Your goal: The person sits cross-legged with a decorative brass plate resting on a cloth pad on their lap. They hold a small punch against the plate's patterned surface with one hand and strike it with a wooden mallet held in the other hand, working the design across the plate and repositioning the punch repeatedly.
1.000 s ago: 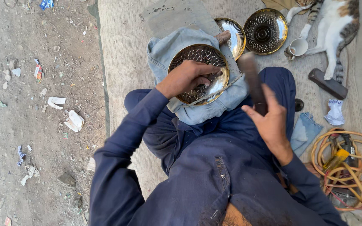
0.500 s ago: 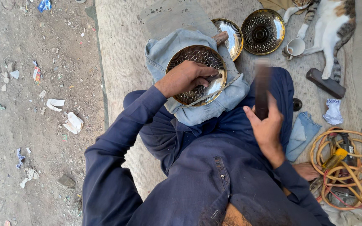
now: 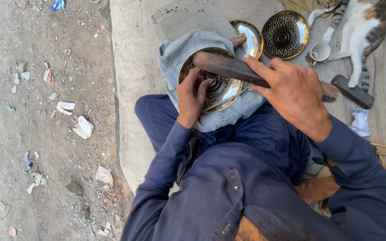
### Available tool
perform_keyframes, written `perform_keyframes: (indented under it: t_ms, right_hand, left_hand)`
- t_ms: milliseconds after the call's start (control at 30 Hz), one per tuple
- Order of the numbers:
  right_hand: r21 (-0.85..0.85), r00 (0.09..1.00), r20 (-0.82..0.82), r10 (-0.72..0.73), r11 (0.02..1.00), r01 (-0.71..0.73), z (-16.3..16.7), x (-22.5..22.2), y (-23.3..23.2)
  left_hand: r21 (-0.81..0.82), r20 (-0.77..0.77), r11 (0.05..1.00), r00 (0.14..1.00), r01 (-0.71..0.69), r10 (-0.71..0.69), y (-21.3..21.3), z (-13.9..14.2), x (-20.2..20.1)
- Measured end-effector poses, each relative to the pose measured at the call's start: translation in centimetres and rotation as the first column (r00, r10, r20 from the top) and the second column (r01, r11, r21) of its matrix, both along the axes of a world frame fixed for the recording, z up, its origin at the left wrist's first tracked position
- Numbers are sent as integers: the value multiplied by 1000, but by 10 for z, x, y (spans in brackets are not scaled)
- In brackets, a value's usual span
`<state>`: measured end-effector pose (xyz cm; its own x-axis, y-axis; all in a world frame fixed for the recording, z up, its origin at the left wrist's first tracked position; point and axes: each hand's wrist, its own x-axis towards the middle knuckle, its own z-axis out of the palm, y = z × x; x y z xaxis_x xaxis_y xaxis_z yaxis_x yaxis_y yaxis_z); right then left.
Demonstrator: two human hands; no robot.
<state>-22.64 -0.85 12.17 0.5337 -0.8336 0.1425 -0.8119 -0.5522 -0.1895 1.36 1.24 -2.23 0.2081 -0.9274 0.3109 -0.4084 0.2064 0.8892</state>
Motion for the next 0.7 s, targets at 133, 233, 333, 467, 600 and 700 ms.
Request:
perform_keyframes:
  t_ms: [133,233,333,467,600,700]
  right_hand:
    - [-102,995,34,99,990,-95,15,15,-5]
    - [-160,982,-149,115,977,-138,24,16,-7]
    - [-256,980,-163,116,954,-156,29,15,-10]
    - [-330,963,-239,124,923,-200,31,16,-15]
    - [-234,970,6,245,943,-237,28,22,-22]
    - [-350,953,-199,228,892,-286,27,26,-25]
  left_hand:
    - [-3,-35,984,984,-176,176,7,-8,-13]
    - [-18,-96,972,968,-236,233,8,-7,-19]
    - [-16,-114,956,951,-293,289,8,-4,-25]
    - [-51,-72,939,939,-340,336,9,-1,-32]
    - [-24,-89,926,924,-376,372,6,0,-35]
    - [-29,-84,920,918,-390,387,5,0,-36]
